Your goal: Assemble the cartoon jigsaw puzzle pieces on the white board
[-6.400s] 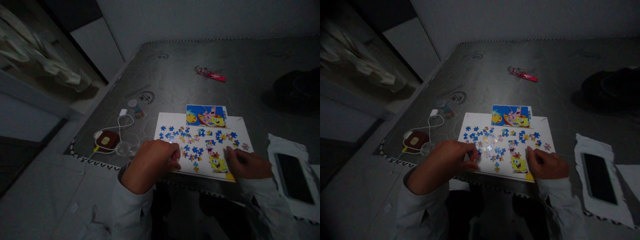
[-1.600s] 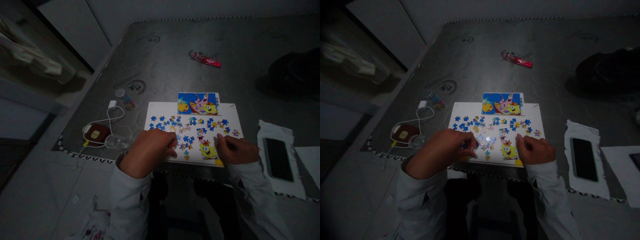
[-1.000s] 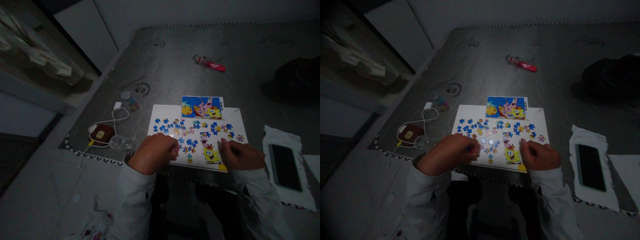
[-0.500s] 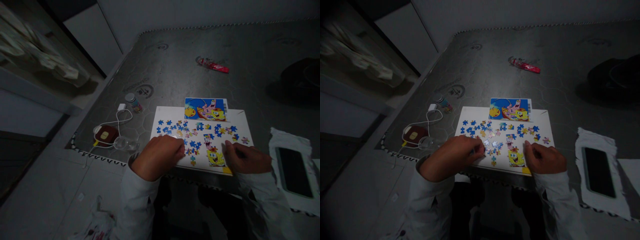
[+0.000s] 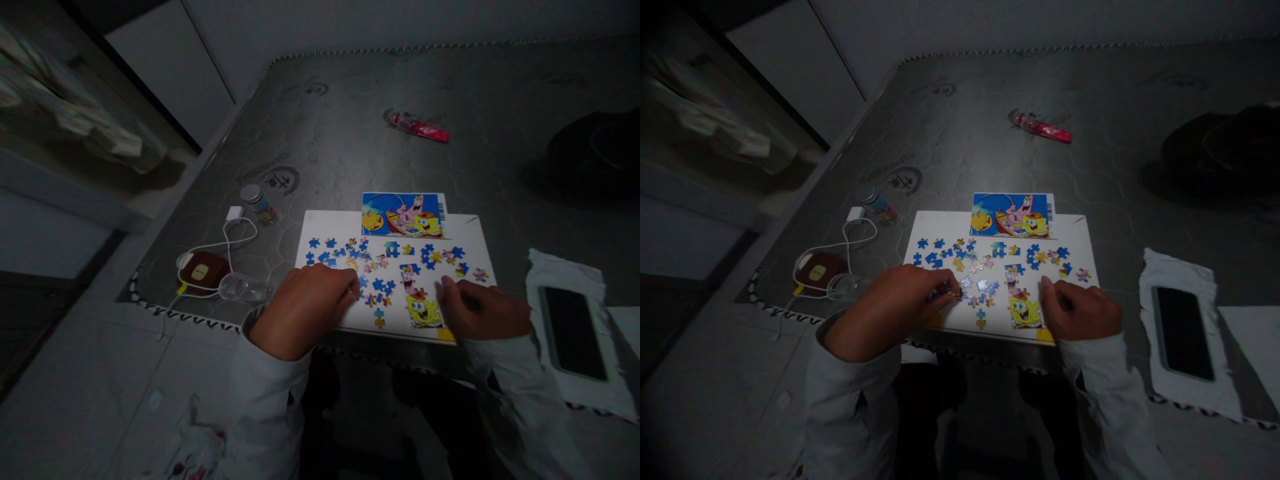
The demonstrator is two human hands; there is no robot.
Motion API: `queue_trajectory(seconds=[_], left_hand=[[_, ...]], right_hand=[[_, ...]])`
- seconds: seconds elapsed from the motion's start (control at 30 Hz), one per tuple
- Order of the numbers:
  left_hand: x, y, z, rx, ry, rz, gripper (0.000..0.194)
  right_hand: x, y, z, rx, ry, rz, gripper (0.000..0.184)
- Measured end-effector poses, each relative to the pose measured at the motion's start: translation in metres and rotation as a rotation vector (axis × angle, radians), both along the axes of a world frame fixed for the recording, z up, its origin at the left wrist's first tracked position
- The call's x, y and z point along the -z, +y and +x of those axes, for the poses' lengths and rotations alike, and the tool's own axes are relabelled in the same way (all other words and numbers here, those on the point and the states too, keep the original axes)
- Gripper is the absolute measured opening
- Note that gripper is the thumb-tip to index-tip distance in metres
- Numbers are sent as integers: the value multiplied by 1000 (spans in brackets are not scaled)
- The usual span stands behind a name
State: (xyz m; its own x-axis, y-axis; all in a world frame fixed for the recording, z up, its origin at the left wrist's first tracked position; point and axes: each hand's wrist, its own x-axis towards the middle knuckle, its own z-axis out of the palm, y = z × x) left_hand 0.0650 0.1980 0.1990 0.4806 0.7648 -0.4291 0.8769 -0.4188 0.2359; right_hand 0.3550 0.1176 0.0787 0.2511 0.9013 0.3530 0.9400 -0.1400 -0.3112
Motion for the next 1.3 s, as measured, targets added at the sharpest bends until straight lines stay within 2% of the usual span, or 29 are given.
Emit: queue_trajectory(seconds=[0.2,0.47,0.73,0.9,1.3], left_hand=[[-2,0,-1,11,-18,2,33],[-3,2,-1,6,-68,-35,23],[-2,0,-3,-1,-69,-24,28],[-2,0,-5,-25,-113,-43,29],[-6,-1,1,-9,-35,-4,21]], right_hand=[[1,-1,-1,15,-5,-2,52],[-1,0,-1,13,5,-19,54],[0,-1,2,-35,8,-54,57],[5,-1,2,-17,24,-7,56],[7,-1,-1,9,32,12,58]])
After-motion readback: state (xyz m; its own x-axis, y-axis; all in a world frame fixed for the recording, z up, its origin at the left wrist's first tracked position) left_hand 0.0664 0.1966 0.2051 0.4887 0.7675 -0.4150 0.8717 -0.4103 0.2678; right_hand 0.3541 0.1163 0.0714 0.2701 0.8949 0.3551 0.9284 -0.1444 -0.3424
